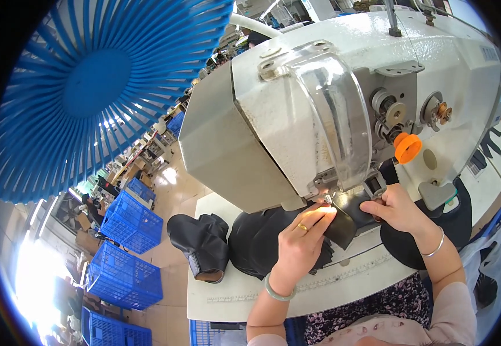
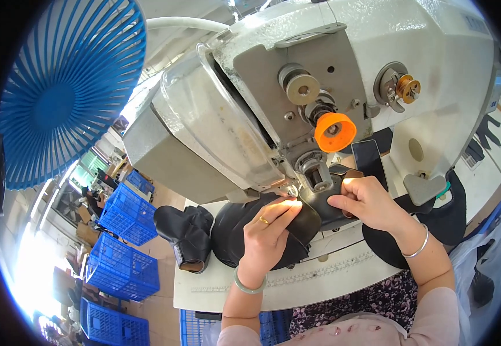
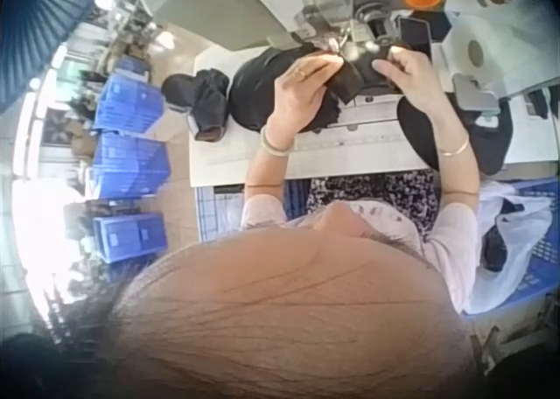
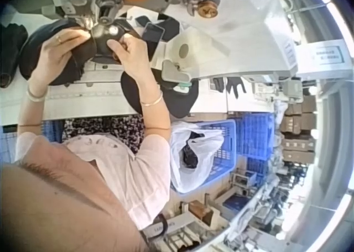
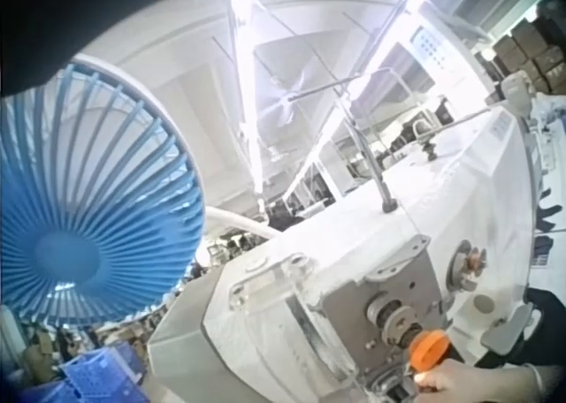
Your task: Stitching black shoe components together using an industrial sewing machine.
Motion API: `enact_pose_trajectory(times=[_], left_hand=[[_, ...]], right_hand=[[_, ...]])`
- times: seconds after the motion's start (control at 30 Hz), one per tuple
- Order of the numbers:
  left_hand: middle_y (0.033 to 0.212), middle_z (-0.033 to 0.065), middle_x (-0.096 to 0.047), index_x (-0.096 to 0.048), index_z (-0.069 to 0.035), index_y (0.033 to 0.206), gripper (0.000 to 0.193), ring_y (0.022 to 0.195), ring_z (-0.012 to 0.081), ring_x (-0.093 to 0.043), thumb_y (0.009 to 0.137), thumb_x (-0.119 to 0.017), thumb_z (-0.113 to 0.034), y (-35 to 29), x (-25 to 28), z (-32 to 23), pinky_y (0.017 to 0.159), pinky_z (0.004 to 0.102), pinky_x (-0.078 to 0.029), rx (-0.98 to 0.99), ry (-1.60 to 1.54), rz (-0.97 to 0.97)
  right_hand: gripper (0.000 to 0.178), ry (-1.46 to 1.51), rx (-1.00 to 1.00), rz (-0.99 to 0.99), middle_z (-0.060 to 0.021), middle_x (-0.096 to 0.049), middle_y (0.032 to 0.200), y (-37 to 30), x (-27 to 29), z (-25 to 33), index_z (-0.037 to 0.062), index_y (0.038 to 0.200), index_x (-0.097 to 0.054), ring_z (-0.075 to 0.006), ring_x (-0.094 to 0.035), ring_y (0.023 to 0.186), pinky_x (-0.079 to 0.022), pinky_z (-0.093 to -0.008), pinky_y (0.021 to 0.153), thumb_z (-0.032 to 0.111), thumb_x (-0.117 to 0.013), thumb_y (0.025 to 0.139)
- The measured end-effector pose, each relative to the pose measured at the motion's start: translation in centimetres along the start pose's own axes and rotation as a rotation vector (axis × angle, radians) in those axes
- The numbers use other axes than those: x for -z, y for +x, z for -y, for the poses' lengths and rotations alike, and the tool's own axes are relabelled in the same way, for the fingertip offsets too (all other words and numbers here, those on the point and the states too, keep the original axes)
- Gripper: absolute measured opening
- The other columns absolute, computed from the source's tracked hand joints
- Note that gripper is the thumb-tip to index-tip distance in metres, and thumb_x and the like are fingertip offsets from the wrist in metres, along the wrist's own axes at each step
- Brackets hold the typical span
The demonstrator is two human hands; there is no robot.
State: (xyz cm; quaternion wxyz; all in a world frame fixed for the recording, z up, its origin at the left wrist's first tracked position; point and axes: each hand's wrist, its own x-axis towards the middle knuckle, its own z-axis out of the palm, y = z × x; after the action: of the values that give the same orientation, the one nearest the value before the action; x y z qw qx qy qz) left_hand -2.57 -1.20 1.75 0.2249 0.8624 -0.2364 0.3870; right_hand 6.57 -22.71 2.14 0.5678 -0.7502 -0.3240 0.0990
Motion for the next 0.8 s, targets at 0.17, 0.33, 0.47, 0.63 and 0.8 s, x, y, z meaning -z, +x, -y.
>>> enact_pose_trajectory(times=[0.17,0.33,0.47,0.63,0.8], left_hand=[[0.097,0.0057,-0.062,-0.067,-0.003,0.101,0.041,0.096,0.0253,-0.065,0.062,-0.065,0.009,0.1,0.0,0.3,0.076,0.0311,-0.055,-0.048,0.12,0.022],[0.1,0.0088,-0.061,-0.066,-0.001,0.103,0.044,0.1,0.0283,-0.063,0.061,-0.06,0.011,0.3,-0.1,0.2,0.08,0.0341,-0.054,-0.063,0.134,0.006],[0.102,0.0103,-0.061,-0.065,0.0,0.106,0.048,0.102,0.03,-0.062,0.06,-0.056,0.012,-0.4,-1.0,-1.4,0.083,0.0361,-0.053,0.022,0.233,0.001],[0.107,0.0111,-0.06,-0.065,-0.001,0.107,0.047,0.102,0.0302,-0.062,0.063,-0.058,0.012,-0.5,-0.7,-1.0,0.083,0.0347,-0.053,0.042,0.12,-0.034],[0.106,0.0142,-0.065,-0.066,-0.001,0.108,0.041,0.103,0.0317,-0.063,0.069,-0.062,0.012,-0.2,0.7,0.5,0.086,0.034,-0.053,0.192,-0.227,0.097]], right_hand=[[0.036,-0.022,0.01,-0.068,-0.0033,-0.057,0.053,-0.5,-0.8,0.3,-0.0005,0.066,-0.052,-0.0055,-0.05,0.048,-0.039,-0.0225,0.045,0.023,-0.066,0.088],[0.035,-0.031,-0.053,-0.152,-0.0053,-0.06,0.056,-0.9,-2.0,0.0,-0.0016,0.066,-0.053,-0.0072,-0.054,0.05,-0.042,-0.0229,0.047,0.023,-0.068,0.087],[0.034,0.004,0.024,-0.181,-0.0055,-0.06,0.056,-1.1,-2.4,-0.3,-0.0022,0.067,-0.054,-0.0074,-0.054,0.05,-0.042,-0.0232,0.047,0.023,-0.069,0.086],[0.026,-0.062,0.127,-0.16,-0.003,-0.058,0.058,-1.3,-2.3,-0.6,-0.0038,0.07,-0.056,-0.0046,-0.049,0.053,-0.04,-0.0217,0.048,0.013,-0.068,0.085],[0.025,0.026,0.051,-0.061,-0.0027,-0.058,0.06,-1.0,-2.3,-1.0,-0.0033,0.071,-0.056,-0.0047,-0.049,0.054,-0.04,-0.0219,0.048,0.013,-0.066,0.087]])
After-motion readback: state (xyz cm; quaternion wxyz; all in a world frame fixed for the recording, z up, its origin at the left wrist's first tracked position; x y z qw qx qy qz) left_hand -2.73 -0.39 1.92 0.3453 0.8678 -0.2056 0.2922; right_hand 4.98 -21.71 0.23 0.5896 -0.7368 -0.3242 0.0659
